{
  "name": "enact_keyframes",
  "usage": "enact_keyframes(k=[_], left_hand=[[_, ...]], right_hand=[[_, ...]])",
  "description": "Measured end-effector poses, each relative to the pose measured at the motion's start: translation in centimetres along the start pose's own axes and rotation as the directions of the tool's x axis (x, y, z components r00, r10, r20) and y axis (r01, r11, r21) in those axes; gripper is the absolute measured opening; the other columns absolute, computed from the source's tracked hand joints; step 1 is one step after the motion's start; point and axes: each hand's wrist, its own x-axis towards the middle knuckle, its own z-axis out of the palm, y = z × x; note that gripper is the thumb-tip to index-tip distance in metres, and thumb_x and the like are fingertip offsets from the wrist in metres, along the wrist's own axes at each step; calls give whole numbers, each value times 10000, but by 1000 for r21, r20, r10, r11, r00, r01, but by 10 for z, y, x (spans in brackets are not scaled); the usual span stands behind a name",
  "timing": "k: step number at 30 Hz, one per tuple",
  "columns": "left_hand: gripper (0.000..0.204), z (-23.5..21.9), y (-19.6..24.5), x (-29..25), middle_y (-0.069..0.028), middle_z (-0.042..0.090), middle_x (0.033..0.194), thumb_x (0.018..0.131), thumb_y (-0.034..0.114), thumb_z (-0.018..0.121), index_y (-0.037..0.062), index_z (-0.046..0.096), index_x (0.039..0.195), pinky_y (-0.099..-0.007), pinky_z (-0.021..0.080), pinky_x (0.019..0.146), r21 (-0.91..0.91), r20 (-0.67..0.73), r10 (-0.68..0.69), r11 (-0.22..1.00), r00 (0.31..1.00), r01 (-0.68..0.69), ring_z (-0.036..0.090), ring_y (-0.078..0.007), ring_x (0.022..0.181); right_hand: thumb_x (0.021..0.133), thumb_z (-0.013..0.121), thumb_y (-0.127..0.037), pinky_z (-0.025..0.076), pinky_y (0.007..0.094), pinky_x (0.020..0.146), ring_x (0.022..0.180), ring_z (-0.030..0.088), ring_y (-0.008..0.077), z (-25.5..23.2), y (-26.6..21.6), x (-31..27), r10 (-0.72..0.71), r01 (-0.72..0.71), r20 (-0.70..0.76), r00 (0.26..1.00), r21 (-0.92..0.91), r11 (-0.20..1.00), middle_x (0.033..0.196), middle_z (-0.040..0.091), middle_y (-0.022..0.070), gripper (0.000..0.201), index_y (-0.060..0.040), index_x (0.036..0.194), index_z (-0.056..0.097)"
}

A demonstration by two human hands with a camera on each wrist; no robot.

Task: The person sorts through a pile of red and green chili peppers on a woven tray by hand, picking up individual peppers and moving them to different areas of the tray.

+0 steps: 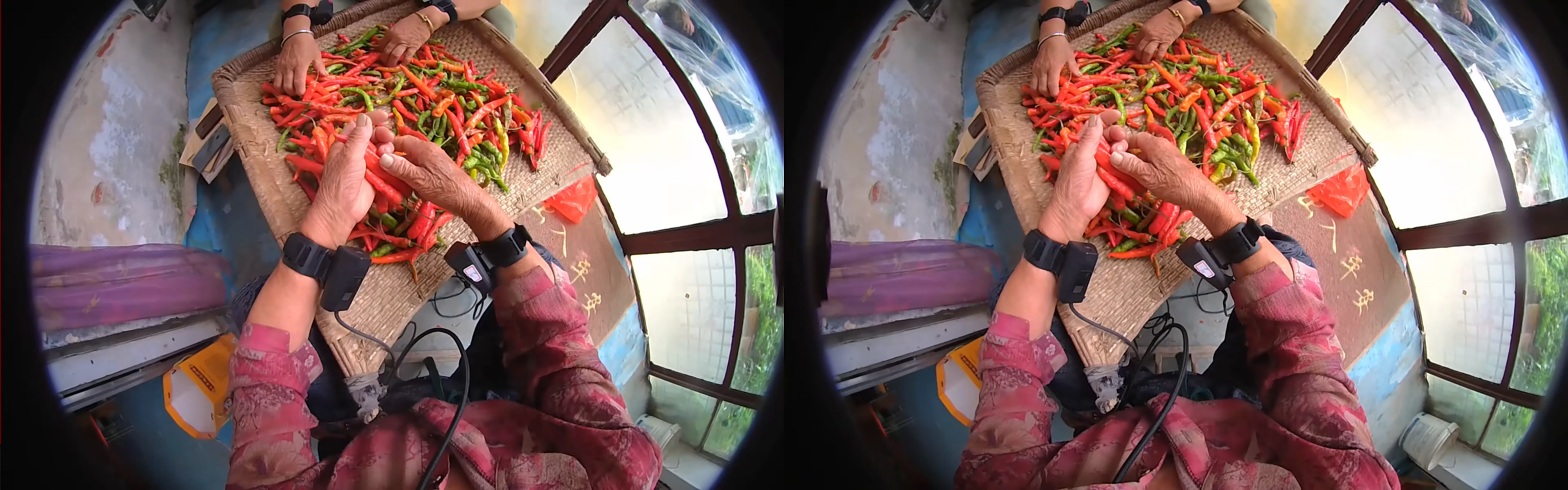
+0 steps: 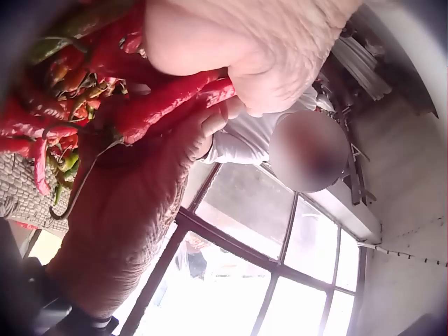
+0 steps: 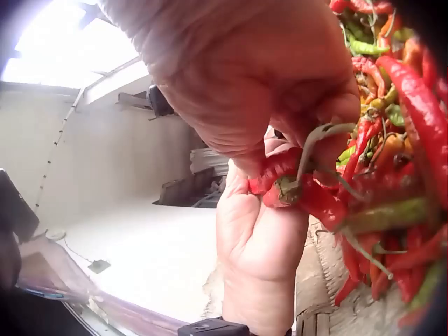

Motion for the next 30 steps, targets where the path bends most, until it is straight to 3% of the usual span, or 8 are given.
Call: enact_keyframes(k=[5,9,15,17,23,25,27,30], left_hand=[[311,-6,-1,3,-54,563,940,924,270,508,29,499,1120,-232,480,724,42,16,75,996,997,-75,532,-106,839],[381,1,1,2,-83,550,1037,919,217,518,19,421,1230,-257,490,774,97,10,109,989,994,-110,549,-126,905],[451,3,3,3,-132,494,1166,911,103,483,-13,315,1313,-321,460,886,203,43,181,961,983,-186,543,-195,1037],[453,0,4,1,-145,483,1187,906,93,478,-20,311,1312,-349,434,924,184,18,73,980,997,-75,535,-213,1061],[348,-11,17,5,-137,520,1096,935,178,473,21,394,1235,-340,483,841,124,-206,127,987,970,-103,573,-224,977],[292,-14,19,5,-118,560,1003,939,219,477,29,447,1158,-329,508,783,78,-150,83,994,985,-72,598,-210,885],[272,-9,17,4,-95,588,902,942,265,472,38,484,1090,-312,525,707,85,-191,76,995,979,-60,606,-180,784],[294,-5,15,-1,-57,580,848,945,305,461,42,519,1060,-268,500,642,82,-219,46,996,975,-29,553,-121,710]], right_hand=[[838,619,-412,441,257,606,686,511,81,2,-6,3,182,-235,203,962,276,932,762,593,21,465,18,1016,606],[822,661,-343,431,237,584,672,502,59,7,4,4,134,-154,87,987,293,944,739,586,9,377,1,973,629],[872,585,-263,371,238,522,591,433,50,-5,8,6,182,-187,174,968,14,982,638,508,-30,250,-24,806,610],[860,565,-239,376,251,535,589,434,62,-7,2,3,19,8,255,967,-106,994,610,497,-19,242,-24,755,596],[878,534,-322,338,206,449,522,427,21,-49,-4,2,171,-139,-140,975,213,967,557,488,-46,321,-16,813,604],[875,550,-376,413,276,480,504,502,121,-63,13,15,-18,-186,-410,912,-453,872,551,515,54,442,56,968,569],[852,582,-333,463,352,551,584,596,236,-55,34,18,-169,-189,-480,861,-611,769,609,577,138,422,48,1031,556],[802,623,-273,475,417,645,729,629,320,-32,41,21,-41,-165,-284,958,-661,732,753,633,172,413,-14,1113,537]])
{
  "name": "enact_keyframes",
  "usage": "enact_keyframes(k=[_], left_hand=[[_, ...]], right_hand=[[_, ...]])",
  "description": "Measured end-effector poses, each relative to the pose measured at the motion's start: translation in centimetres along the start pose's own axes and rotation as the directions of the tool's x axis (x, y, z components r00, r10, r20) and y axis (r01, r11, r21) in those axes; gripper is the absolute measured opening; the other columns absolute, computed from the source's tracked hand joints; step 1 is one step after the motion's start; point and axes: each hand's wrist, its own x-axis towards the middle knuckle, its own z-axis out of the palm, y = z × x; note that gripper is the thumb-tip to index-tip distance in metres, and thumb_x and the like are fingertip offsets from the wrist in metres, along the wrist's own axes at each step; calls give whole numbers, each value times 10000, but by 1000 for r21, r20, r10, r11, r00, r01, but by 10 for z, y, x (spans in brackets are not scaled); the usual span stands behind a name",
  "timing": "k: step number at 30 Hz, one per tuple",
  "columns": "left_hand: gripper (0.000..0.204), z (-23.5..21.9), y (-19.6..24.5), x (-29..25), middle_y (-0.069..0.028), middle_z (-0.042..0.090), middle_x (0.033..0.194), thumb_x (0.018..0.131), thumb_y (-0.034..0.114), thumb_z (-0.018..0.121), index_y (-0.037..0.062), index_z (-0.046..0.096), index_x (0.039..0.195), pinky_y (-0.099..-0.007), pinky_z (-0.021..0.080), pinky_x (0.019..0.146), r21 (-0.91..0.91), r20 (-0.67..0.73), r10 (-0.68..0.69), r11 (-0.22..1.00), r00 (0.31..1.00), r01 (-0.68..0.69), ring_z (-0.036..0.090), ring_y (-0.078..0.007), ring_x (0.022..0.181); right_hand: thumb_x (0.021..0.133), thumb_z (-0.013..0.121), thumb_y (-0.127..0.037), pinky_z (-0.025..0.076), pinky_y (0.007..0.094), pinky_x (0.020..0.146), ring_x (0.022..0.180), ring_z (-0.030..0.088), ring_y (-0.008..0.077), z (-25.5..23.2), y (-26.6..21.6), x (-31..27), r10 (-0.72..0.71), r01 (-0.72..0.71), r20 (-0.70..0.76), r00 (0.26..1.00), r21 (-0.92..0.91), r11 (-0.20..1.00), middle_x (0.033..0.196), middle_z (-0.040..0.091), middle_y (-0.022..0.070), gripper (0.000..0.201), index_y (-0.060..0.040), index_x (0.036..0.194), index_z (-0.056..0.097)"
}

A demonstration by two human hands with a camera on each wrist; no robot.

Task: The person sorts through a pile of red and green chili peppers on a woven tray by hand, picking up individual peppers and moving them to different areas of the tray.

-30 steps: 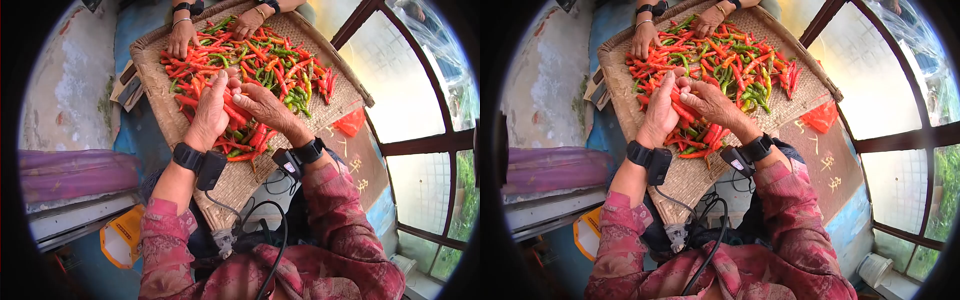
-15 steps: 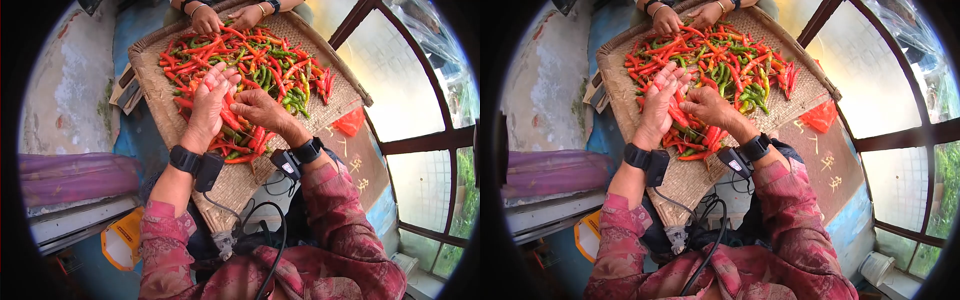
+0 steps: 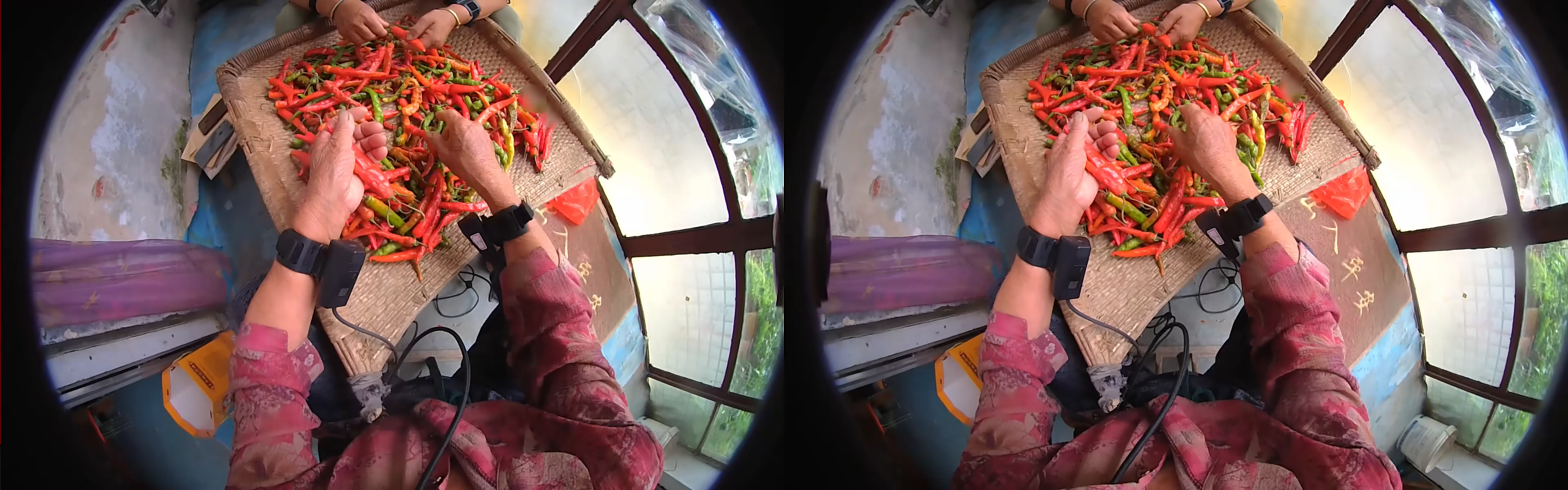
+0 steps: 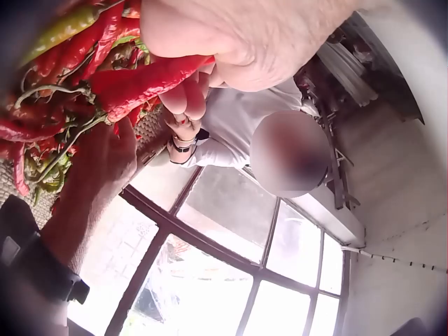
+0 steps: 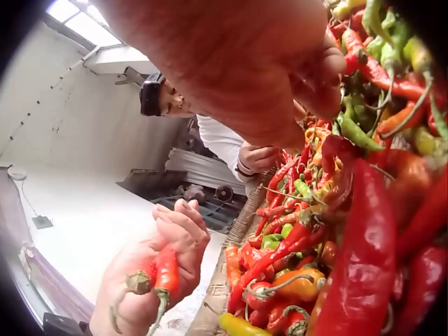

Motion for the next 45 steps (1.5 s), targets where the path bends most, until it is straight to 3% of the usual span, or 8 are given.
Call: enact_keyframes(k=[11,15,18,23,30,34,39,45], left_hand=[[292,-4,4,-1,-55,584,785,948,308,449,35,523,1018,-271,507,580,-36,10,24,999,1000,-23,566,-115,647],[300,-7,1,2,-73,582,765,933,314,485,28,515,1019,-284,509,565,-73,49,52,996,997,-48,569,-148,623],[294,-8,0,2,-55,587,795,928,323,494,47,536,1020,-261,505,610,-66,77,47,997,996,-42,562,-130,658],[309,-1,-1,2,-63,582,832,946,295,459,26,503,1092,-259,513,661,-10,97,66,998,993,-65,570,-126,705],[468,4,1,4,-33,560,902,902,407,515,28,475,1174,-219,462,681,222,299,9,972,954,-79,541,-81,746],[419,3,10,-6,-18,569,871,911,387,506,27,520,1124,-192,437,609,368,354,-183,929,917,43,513,-52,664],[332,0,9,2,-4,531,677,958,338,420,31,530,1020,-236,464,557,189,78,114,974,990,-127,494,-87,556],[271,-4,17,-3,45,376,601,940,315,476,51,528,977,-172,333,446,107,123,82,990,989,-95,323,-26,476]], right_hand=[[771,602,-168,492,359,664,745,646,270,-3,0,16,128,-130,37,991,469,874,797,654,176,262,8,964,624],[802,626,-196,494,334,646,708,636,240,-12,4,16,-84,85,-520,850,-23,996,862,647,175,328,13,1052,587],[877,563,-310,475,283,656,706,571,137,-30,-36,0,41,-66,57,998,588,806,859,606,91,391,35,1061,564],[915,481,-426,454,240,540,614,545,97,-5,-70,-39,-273,-432,599,753,762,482,701,564,23,435,0,903,569],[934,473,-361,444,182,492,567,521,42,-8,-68,-26,-153,-321,367,917,910,262,706,543,-20,301,-68,890,527],[943,452,-352,473,208,513,601,562,72,-7,-61,-24,-126,-314,389,913,865,391,720,578,7,342,-29,890,552],[920,491,-297,468,289,546,599,591,169,-19,-37,-11,69,-199,228,971,621,758,593,573,77,356,29,797,564],[796,619,-169,466,424,762,908,578,362,-33,-12,-6,-84,45,-375,923,-110,993,986,576,255,421,-8,1168,504]])
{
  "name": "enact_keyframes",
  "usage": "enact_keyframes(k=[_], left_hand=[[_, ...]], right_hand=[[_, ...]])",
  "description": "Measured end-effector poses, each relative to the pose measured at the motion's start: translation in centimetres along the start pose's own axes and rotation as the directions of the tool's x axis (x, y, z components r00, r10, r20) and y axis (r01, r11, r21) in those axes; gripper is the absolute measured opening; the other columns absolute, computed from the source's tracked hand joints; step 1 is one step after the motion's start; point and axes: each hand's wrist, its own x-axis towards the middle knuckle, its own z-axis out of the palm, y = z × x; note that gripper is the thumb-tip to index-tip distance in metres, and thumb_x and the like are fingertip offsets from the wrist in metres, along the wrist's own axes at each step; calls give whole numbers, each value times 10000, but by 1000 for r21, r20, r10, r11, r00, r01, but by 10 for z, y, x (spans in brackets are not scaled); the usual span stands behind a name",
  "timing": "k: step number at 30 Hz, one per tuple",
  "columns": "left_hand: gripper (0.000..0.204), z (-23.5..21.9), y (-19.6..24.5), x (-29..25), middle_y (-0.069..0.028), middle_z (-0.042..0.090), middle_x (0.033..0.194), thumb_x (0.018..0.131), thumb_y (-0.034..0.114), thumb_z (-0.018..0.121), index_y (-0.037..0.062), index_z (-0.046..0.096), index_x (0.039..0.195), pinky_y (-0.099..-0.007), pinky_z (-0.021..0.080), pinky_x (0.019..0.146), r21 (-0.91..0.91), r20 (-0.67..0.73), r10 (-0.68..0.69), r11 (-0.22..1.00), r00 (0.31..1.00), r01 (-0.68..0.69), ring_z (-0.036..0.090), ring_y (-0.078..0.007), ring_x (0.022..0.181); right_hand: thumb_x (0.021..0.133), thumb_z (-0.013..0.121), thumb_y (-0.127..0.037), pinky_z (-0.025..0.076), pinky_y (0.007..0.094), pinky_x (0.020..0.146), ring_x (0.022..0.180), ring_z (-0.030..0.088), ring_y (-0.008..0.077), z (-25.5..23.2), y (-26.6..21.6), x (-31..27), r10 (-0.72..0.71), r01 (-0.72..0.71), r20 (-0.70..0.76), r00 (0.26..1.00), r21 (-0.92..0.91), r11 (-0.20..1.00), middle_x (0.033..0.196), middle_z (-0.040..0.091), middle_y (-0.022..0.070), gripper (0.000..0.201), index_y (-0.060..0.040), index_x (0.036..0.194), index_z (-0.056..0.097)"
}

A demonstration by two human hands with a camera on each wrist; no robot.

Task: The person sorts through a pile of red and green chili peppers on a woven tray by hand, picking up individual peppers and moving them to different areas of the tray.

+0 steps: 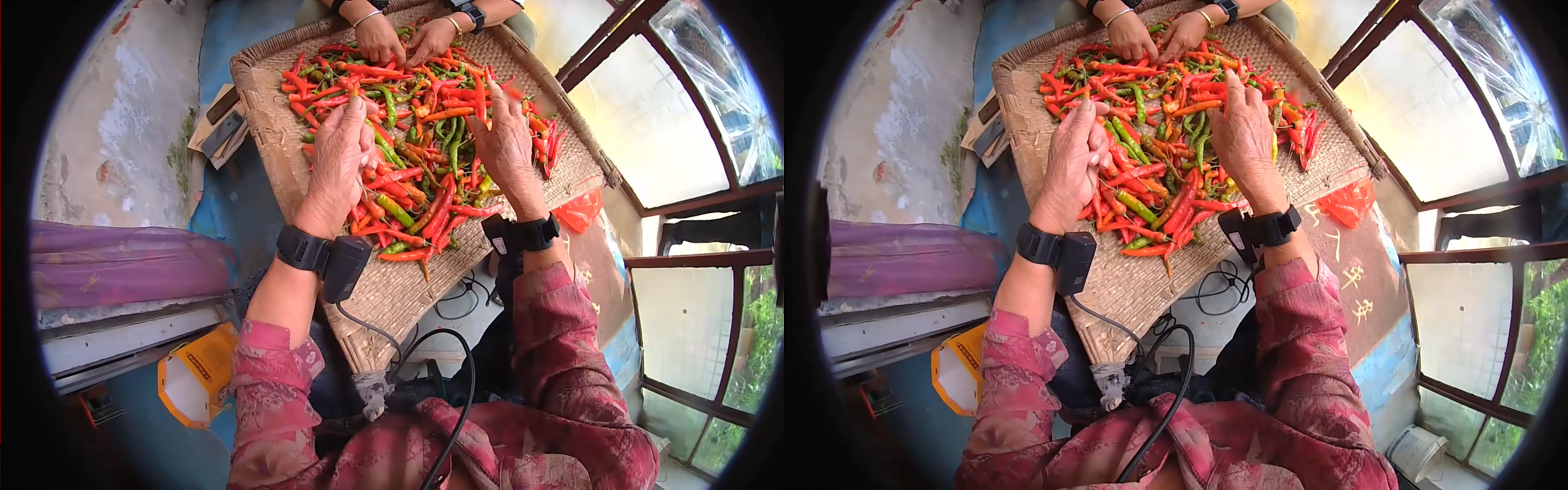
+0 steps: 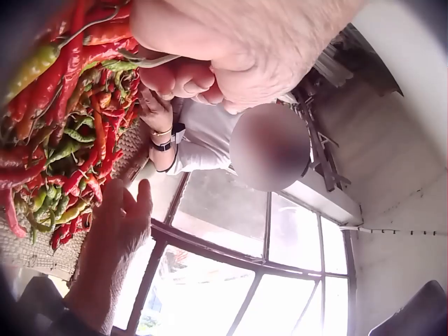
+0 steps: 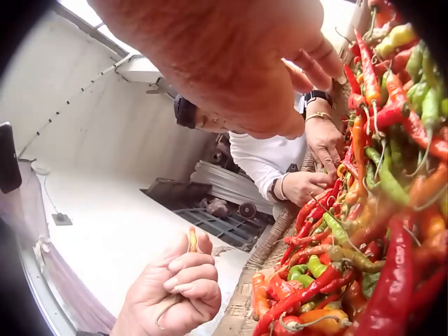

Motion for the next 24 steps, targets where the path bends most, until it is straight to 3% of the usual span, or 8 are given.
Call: enact_keyframes(k=[2,3,4,6,9,12,19,24], left_hand=[[258,1,-1,0,55,375,608,899,308,560,61,526,966,-176,311,441,86,-19,1,996,1000,1,324,-19,492],[277,0,-1,1,46,411,649,864,289,614,64,513,991,-171,309,446,65,8,-11,998,1000,11,334,-20,510],[277,0,-2,1,46,411,649,864,289,614,64,513,991,-171,309,446,59,10,-13,998,1000,12,334,-20,510],[291,3,-5,0,23,459,703,865,275,610,61,496,1026,-164,318,455,138,4,-23,990,1000,22,361,-17,518],[365,1,-11,1,-19,522,827,884,255,572,38,453,1153,-172,388,519,143,37,-69,988,997,63,451,-38,613],[431,1,-12,2,-57,535,941,906,222,521,17,388,1261,-227,464,614,133,55,-123,984,991,114,513,-85,733],[477,17,-12,10,-121,483,1198,908,202,497,-15,369,1313,-318,357,968,188,32,-41,982,999,34,478,-164,1075],[550,28,-20,13,-131,485,1243,884,276,572,-60,401,1284,-282,335,994,274,206,12,959,979,-69,464,-157,1133]], right_hand=[[797,585,-121,472,391,739,838,597,311,-2,6,-10,-123,99,337,933,89,991,891,605,165,305,-43,1092,568],[779,577,-85,466,385,774,879,578,324,-6,2,-13,-98,-17,645,758,170,985,889,584,142,254,-52,1030,589],[750,568,-41,461,383,792,915,559,322,-3,8,-24,-324,86,687,650,357,930,906,570,129,253,-53,1001,599],[721,569,-24,460,379,790,945,542,304,0,3,-44,-418,176,699,580,393,903,936,555,123,268,-70,983,604],[697,585,-15,468,399,779,932,528,317,9,-2,-58,-461,393,621,634,255,883,956,527,116,184,-82,868,606],[691,599,-33,470,395,730,910,540,283,10,4,-52,-427,336,607,670,265,904,887,529,89,173,-90,854,601],[818,598,-128,456,287,641,688,565,152,-7,21,-21,-184,-90,523,832,456,886,716,567,37,92,-46,842,564],[890,552,-308,372,212,464,537,481,46,-14,6,-6,-42,-539,628,777,700,469,643,547,-23,270,-50,820,583]])
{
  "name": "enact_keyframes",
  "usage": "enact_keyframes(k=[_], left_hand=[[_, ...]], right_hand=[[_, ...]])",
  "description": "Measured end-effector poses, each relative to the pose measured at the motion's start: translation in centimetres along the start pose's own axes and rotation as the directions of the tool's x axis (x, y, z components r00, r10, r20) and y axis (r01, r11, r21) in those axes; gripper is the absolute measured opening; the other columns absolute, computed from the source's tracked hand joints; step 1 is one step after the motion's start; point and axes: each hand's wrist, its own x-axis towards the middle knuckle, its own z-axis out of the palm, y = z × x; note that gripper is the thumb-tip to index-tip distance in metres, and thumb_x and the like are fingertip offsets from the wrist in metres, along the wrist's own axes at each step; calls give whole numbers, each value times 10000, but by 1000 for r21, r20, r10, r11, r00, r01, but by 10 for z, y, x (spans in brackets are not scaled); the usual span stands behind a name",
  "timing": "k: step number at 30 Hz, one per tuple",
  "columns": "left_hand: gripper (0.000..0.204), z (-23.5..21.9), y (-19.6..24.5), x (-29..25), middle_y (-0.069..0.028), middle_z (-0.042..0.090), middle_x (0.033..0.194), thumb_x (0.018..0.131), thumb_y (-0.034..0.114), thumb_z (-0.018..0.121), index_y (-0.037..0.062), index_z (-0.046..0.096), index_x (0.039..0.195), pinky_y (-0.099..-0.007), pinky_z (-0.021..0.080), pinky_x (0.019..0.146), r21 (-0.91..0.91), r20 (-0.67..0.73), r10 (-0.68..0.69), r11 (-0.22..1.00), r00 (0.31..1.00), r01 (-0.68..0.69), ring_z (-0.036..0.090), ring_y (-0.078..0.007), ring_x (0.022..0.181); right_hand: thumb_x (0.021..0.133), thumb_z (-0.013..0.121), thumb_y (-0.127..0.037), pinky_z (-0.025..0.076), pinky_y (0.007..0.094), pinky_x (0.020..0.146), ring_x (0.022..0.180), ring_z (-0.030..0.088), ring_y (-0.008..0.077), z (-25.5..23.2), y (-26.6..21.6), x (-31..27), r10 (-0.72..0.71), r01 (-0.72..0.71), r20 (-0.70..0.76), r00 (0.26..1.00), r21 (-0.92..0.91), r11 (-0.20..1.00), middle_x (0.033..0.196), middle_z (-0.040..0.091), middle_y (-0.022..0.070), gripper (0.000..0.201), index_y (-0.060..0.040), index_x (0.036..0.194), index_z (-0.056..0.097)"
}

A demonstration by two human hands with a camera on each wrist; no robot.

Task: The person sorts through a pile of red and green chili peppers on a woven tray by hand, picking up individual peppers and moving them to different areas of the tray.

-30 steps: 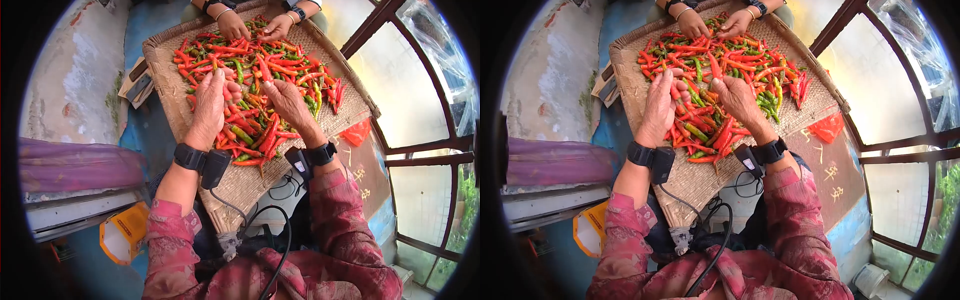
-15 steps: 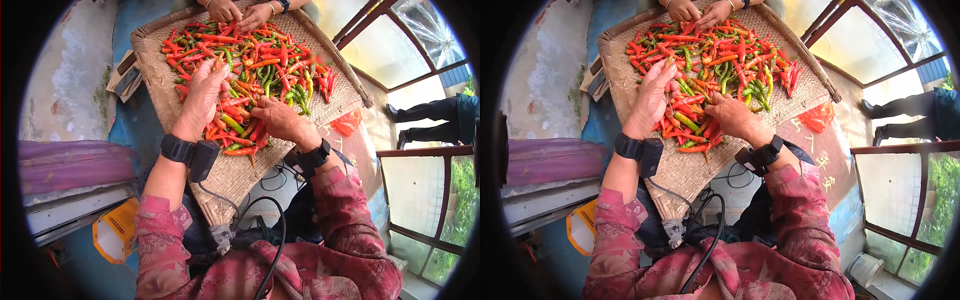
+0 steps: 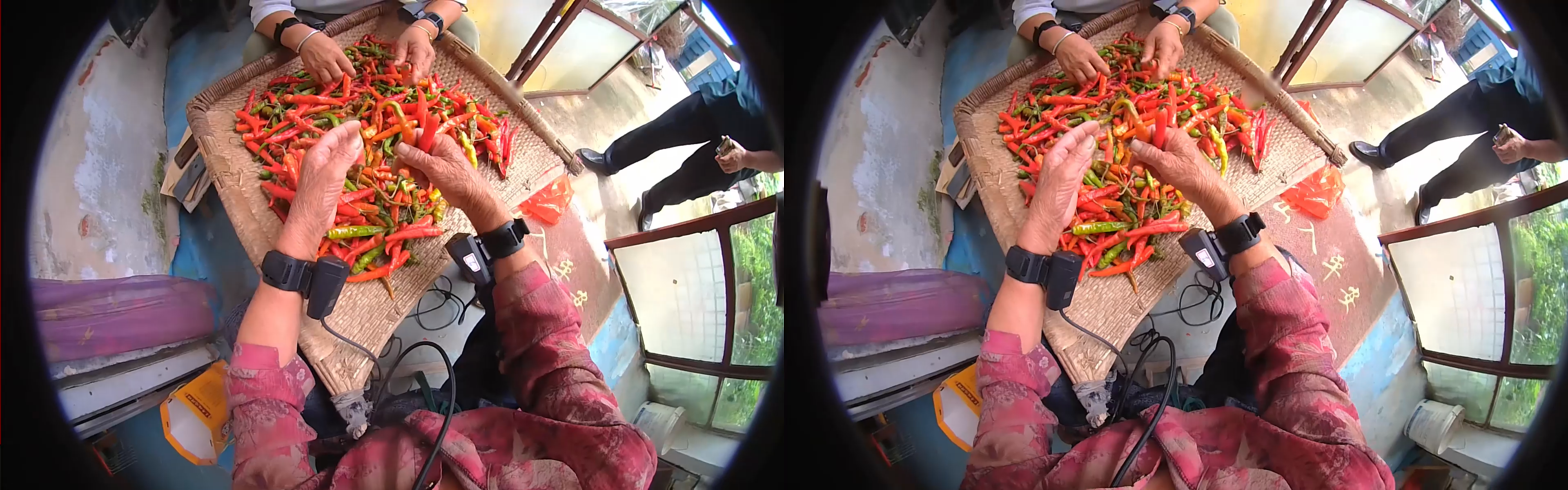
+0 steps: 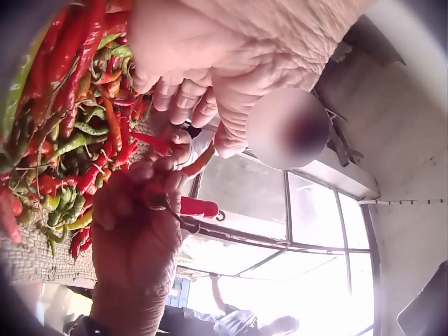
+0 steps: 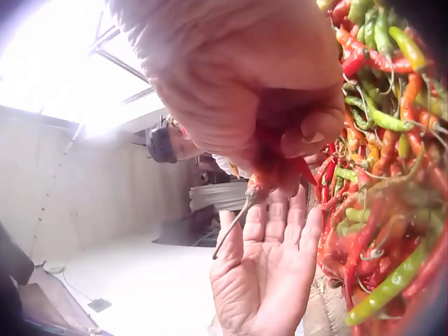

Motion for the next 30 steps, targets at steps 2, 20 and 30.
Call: enact_keyframes(k=[2,20,30], left_hand=[[513,7,0,-3,-62,510,1209,882,308,580,7,430,1270,-293,342,980,-68,67,-61,995,996,66,461,-140,1137],[257,-17,1,-5,-84,586,813,937,273,470,18,498,944,-288,521,616,-200,-343,18,975,939,-92,584,-146,682],[166,-25,1,-7,-53,592,831,916,200,511,44,521,974,-251,504,606,-183,-258,-40,983,965,-8,566,-110,668]], right_hand=[[910,512,-354,309,195,408,458,398,28,11,7,3,-5,-3,69,998,112,994,622,505,-39,324,-56,805,579],[906,538,-305,415,240,471,513,497,89,41,17,-9,14,48,362,932,-161,986,589,518,2,305,-31,776,566],[710,649,-166,474,401,704,852,590,301,9,35,-40,137,236,325,936,-866,441,883,572,102,194,-95,885,605]])
